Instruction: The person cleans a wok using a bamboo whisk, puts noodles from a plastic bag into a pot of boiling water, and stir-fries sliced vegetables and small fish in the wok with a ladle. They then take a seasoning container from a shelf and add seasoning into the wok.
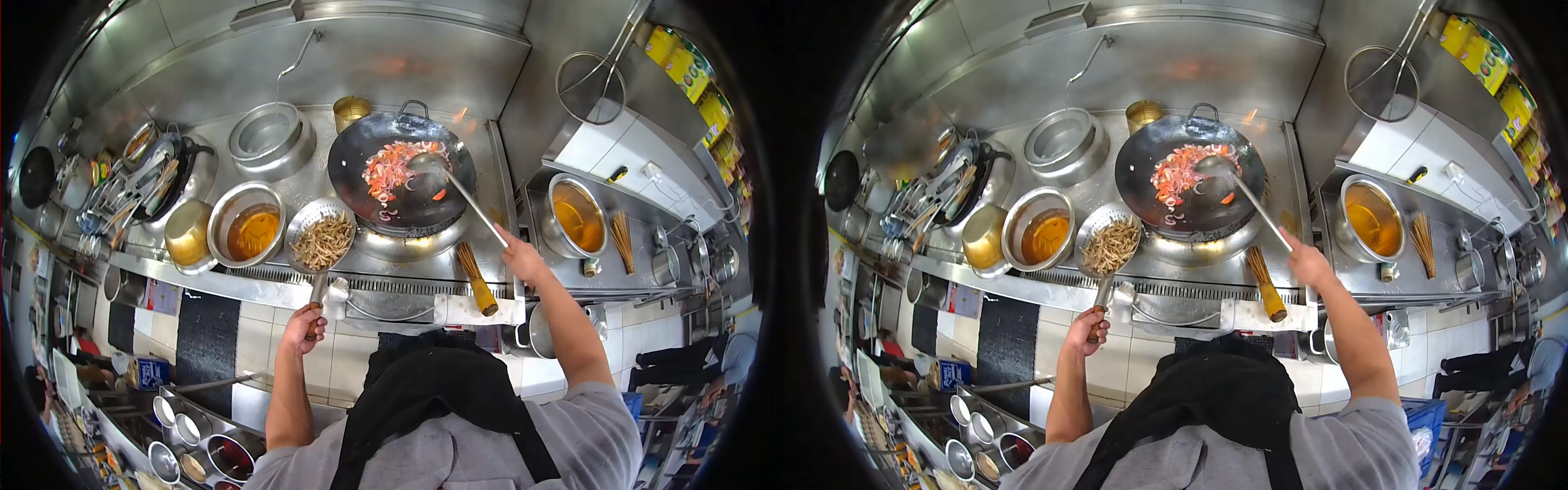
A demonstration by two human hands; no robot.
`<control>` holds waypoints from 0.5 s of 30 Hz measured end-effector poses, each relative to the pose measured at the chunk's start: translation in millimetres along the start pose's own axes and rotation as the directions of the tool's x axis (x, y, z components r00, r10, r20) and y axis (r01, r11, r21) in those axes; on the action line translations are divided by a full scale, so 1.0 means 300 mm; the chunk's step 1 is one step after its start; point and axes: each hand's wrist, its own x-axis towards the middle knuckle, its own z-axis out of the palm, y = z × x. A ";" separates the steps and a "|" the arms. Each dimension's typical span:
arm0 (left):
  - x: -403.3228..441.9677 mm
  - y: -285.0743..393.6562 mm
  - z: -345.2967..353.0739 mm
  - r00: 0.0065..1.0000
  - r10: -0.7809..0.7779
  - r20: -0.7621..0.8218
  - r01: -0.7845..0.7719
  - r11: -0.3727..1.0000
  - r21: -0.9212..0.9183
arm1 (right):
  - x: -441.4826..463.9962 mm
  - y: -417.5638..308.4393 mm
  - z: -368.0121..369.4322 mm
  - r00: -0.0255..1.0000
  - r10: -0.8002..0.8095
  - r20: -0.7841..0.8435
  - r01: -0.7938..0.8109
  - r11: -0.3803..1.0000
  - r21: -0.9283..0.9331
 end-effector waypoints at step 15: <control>-0.112 -0.065 0.085 0.990 0.099 -0.100 -0.076 0.974 0.212 | 0.078 -0.354 0.235 0.989 -0.068 0.132 -0.060 0.631 0.773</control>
